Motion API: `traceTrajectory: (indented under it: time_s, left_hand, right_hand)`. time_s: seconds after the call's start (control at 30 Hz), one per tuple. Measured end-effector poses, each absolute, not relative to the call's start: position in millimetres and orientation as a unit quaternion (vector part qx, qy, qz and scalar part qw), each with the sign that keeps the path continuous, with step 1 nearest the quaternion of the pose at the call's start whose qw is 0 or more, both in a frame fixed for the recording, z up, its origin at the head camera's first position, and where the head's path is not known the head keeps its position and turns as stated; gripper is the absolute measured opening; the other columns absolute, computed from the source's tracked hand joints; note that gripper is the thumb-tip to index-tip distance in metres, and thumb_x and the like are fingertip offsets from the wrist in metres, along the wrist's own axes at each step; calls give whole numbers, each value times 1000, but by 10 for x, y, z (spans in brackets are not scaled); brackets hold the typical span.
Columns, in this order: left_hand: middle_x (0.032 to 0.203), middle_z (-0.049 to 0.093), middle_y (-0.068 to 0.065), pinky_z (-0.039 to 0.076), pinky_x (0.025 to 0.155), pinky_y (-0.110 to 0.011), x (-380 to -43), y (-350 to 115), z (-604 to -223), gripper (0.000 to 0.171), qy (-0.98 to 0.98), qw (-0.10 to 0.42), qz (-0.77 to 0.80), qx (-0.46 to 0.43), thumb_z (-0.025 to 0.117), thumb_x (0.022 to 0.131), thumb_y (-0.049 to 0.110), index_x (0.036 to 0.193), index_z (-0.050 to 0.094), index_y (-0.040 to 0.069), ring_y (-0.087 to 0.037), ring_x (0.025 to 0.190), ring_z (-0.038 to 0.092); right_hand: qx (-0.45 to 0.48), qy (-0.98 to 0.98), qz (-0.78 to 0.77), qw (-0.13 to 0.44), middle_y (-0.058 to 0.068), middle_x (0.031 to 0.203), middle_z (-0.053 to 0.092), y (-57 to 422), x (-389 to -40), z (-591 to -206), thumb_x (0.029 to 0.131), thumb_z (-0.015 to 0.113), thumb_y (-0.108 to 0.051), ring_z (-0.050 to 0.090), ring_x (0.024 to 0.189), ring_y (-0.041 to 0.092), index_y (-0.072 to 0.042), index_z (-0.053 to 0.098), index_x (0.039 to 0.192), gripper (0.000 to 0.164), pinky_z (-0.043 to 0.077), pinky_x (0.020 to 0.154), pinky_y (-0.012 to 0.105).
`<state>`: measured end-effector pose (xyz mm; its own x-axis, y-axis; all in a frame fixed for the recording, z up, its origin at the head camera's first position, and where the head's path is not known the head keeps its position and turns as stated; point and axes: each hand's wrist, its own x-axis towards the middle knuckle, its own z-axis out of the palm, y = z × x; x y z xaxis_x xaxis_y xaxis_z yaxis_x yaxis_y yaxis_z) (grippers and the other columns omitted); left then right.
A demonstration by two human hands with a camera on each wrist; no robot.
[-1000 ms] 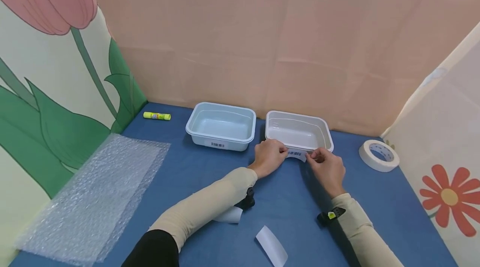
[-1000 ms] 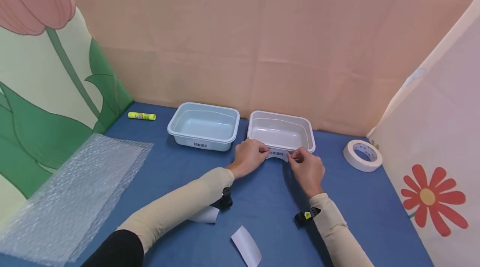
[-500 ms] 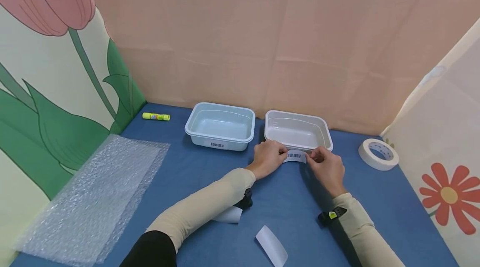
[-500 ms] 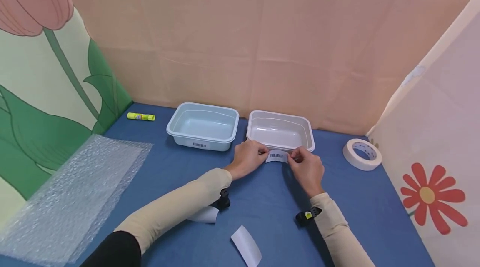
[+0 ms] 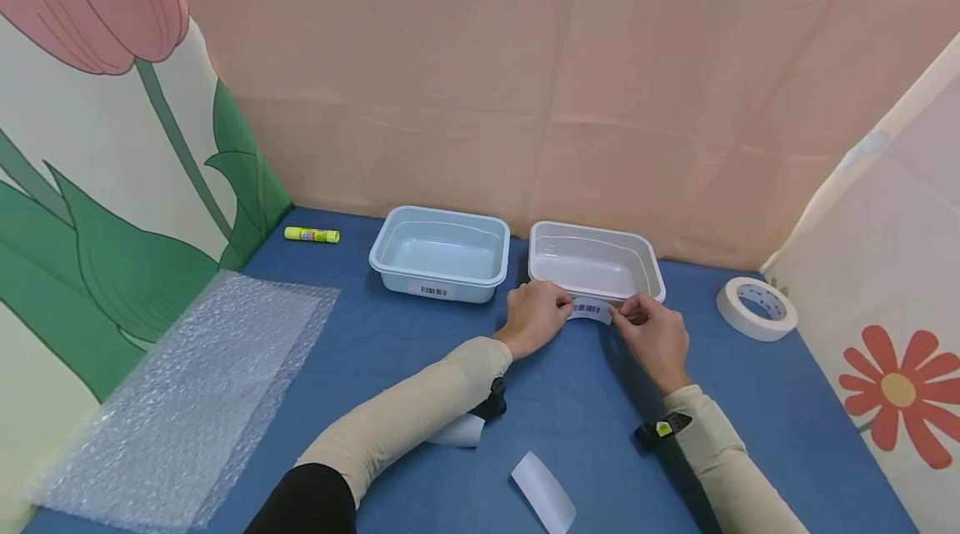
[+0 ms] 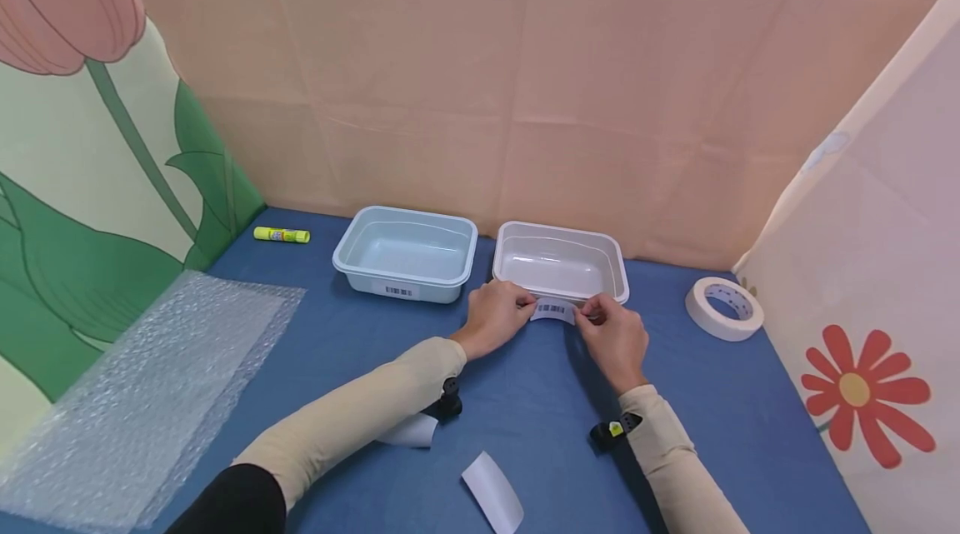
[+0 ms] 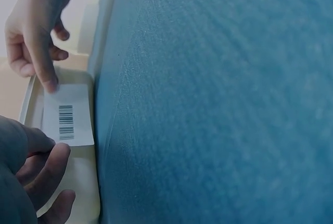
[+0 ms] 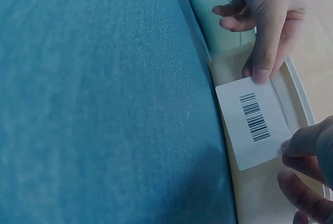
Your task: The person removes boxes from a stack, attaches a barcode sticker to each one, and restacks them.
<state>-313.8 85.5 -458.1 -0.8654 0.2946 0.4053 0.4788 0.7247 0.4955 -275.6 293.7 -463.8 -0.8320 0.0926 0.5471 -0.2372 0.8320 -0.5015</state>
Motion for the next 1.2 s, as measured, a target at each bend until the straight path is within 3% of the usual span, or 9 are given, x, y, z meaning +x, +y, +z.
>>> traceTrajectory:
  time_s: [0.23,0.57,0.83,1.03,1.2]
  left_hand:
    - [86,79,10,45,58,-25,-3118,863,-4595,13,-919,150,-297,-211,72,96,27,94,85,26,-8,76,72]
    - [62,63,11,34,45,-24,-3107,875,-4628,22,-917,170,-285,-219,68,100,27,82,81,25,-5,55,54]
    - [56,57,10,33,45,-26,-3060,861,-4596,26,-913,138,-319,-211,68,100,26,76,76,22,-7,52,50]
    - [77,75,6,34,45,-26,-3011,843,-4605,12,-913,137,-316,-218,70,98,25,95,81,23,-9,55,56]
    - [97,81,5,35,46,-25,-2977,811,-4629,14,-911,141,-320,-219,72,97,25,107,81,24,-14,65,68]
  right_hand:
    - [28,-913,292,284,10,75,76,2933,-2741,-4662,85,85,-20,71,71,25,-14,66,78,21,41,62,33]
    - [21,-911,293,290,12,81,79,2939,-2759,-4657,85,85,-20,76,74,28,-13,68,78,20,42,61,33]
    - [14,-911,297,286,13,85,80,2929,-2748,-4630,86,84,-21,78,76,29,-14,66,78,21,41,61,34]
    - [13,-911,308,274,12,86,81,2945,-2726,-4630,86,84,-18,78,74,27,-13,67,80,19,43,63,33]
    - [25,-917,316,243,12,95,81,2973,-2695,-4634,87,83,-16,79,75,27,-13,70,86,13,47,61,24]
